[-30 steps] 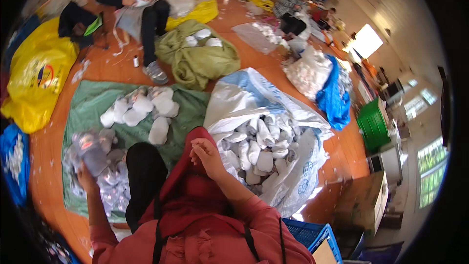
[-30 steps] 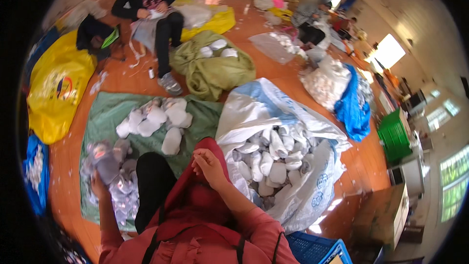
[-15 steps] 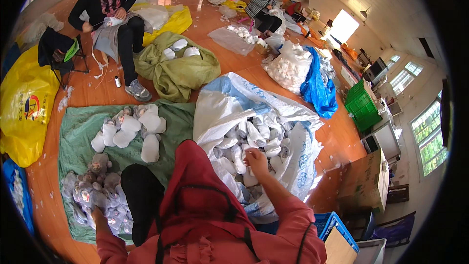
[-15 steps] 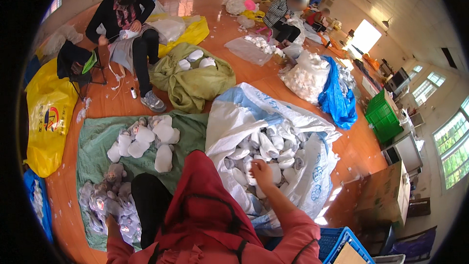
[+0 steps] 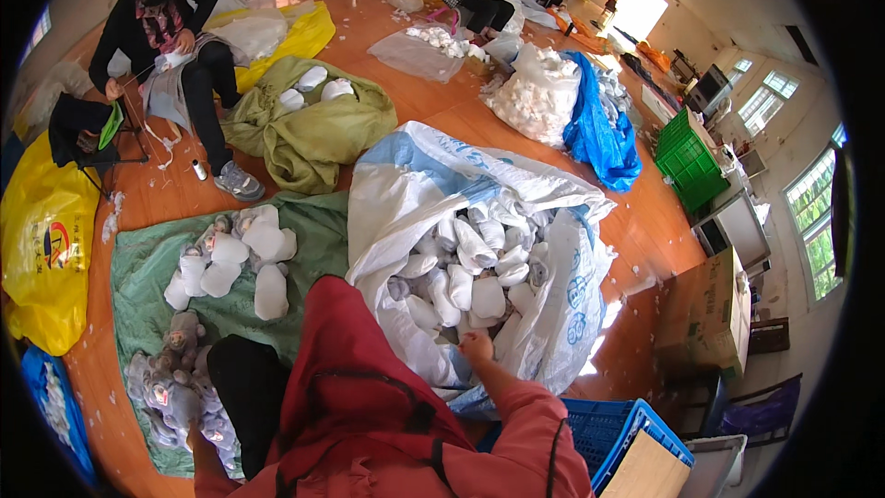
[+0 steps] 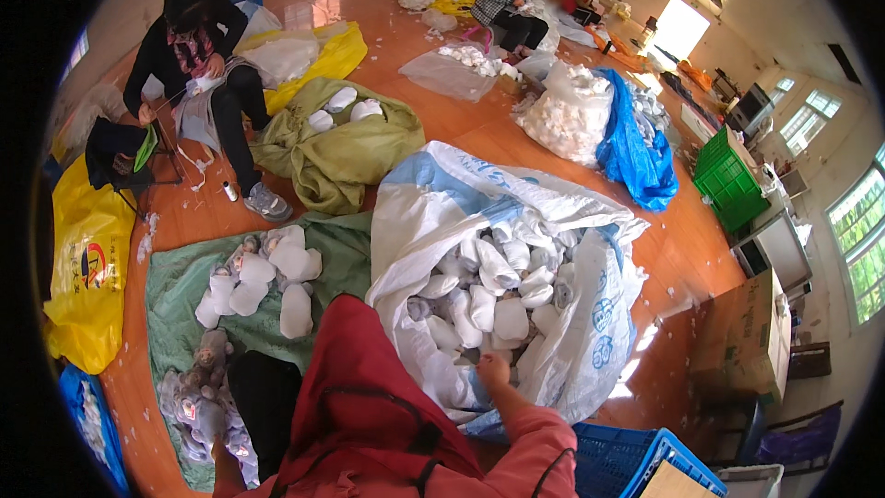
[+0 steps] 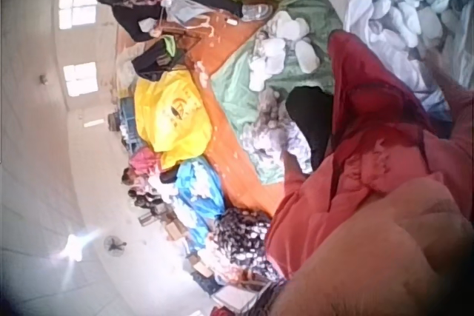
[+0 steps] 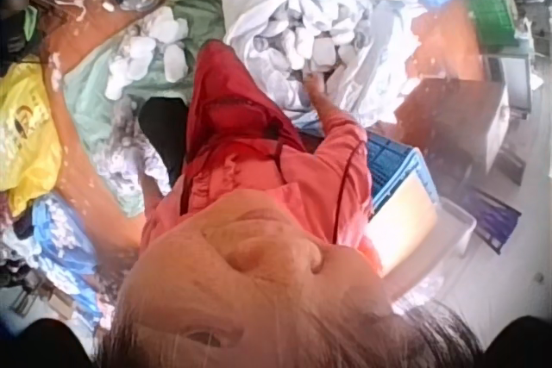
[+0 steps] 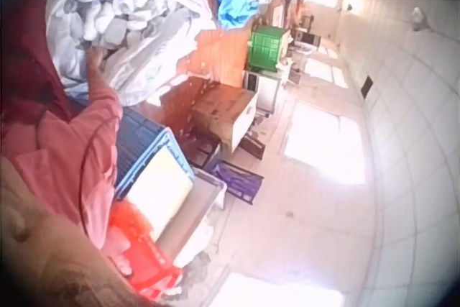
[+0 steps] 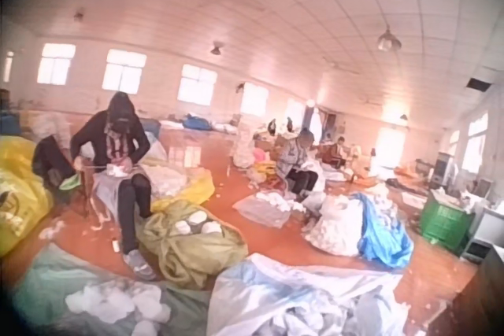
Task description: The person sits on the floor and repeatedly stuffs white filling into gray plush toy shells, then places the finished toys on a nearby pile. The process is repeated for multiple units.
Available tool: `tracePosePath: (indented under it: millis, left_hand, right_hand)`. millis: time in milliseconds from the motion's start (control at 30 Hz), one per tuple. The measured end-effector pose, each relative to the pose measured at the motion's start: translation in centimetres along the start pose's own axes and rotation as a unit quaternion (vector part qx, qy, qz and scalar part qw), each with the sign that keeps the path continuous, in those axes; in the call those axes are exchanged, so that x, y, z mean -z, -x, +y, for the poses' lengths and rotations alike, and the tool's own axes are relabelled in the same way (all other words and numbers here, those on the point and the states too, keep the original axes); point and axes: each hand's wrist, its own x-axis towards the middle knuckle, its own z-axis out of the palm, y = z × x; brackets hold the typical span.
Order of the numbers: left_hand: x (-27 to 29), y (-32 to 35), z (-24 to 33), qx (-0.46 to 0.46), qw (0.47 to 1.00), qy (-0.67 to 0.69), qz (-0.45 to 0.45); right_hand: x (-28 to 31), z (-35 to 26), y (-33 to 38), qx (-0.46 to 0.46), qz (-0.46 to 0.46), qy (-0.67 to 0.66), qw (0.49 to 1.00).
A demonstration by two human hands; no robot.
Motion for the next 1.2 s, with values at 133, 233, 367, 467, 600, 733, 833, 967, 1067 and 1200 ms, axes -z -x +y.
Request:
tracePosePath:
  millis: [133, 233, 367, 467, 600, 733, 833, 967, 1067, 1200]
  left_hand:
    - [0.6, 1.6, 1.3, -0.013, 1.0, 0.01, 0.02]
    - [0.4, 3.7, 3.9, -0.041, 0.998, 0.01, 0.039]
    - [-2.8, 9.3, 7.6, -0.098, 0.995, 0.007, 0.027]
    - [-3.1, 12.5, 8.2, -0.253, 0.962, -0.021, -0.102]
    - [-5.3, 17.3, 9.6, -0.366, 0.913, -0.006, -0.18]
    - [-6.5, 20.8, 10.1, -0.42, 0.888, -0.006, -0.187]
    - [-5.9, 22.8, 10.1, -0.427, 0.887, -0.021, -0.176]
    - [-6.0, 23.5, 10.2, -0.446, 0.877, -0.01, -0.177]
    - [-5.8, 23.8, 10.3, -0.48, 0.86, -0.004, -0.173]
    - [-6.4, 24.8, 10.9, -0.55, 0.823, -0.013, -0.144]
  right_hand:
    - [-3.8, -2.5, 1.2, -0.02, -0.08, 0.014, 0.996]
    - [-6.3, -0.2, -0.3, 0.061, -0.09, 0.126, 0.986]
    - [-6.9, -0.6, -1.7, 0.027, -0.067, 0.146, 0.987]
    - [-7.0, -2.1, -1.1, 0.001, -0.081, 0.108, 0.991]
    - [-7.9, -1.8, -1.6, -0.024, -0.083, 0.037, 0.996]
    - [-9.4, -1.1, -3.1, -0.051, 0.015, 0.008, 0.999]
    - [-9.7, -3.5, -4.4, -0.184, 0.009, -0.256, 0.949]
    - [-10.3, -5.5, -6.4, -0.308, 0.096, -0.479, 0.817]
    - [-9.9, -5.9, -6.9, -0.309, 0.126, -0.517, 0.788]
    - [-8.6, -6.1, -6.1, -0.282, 0.129, -0.539, 0.783]
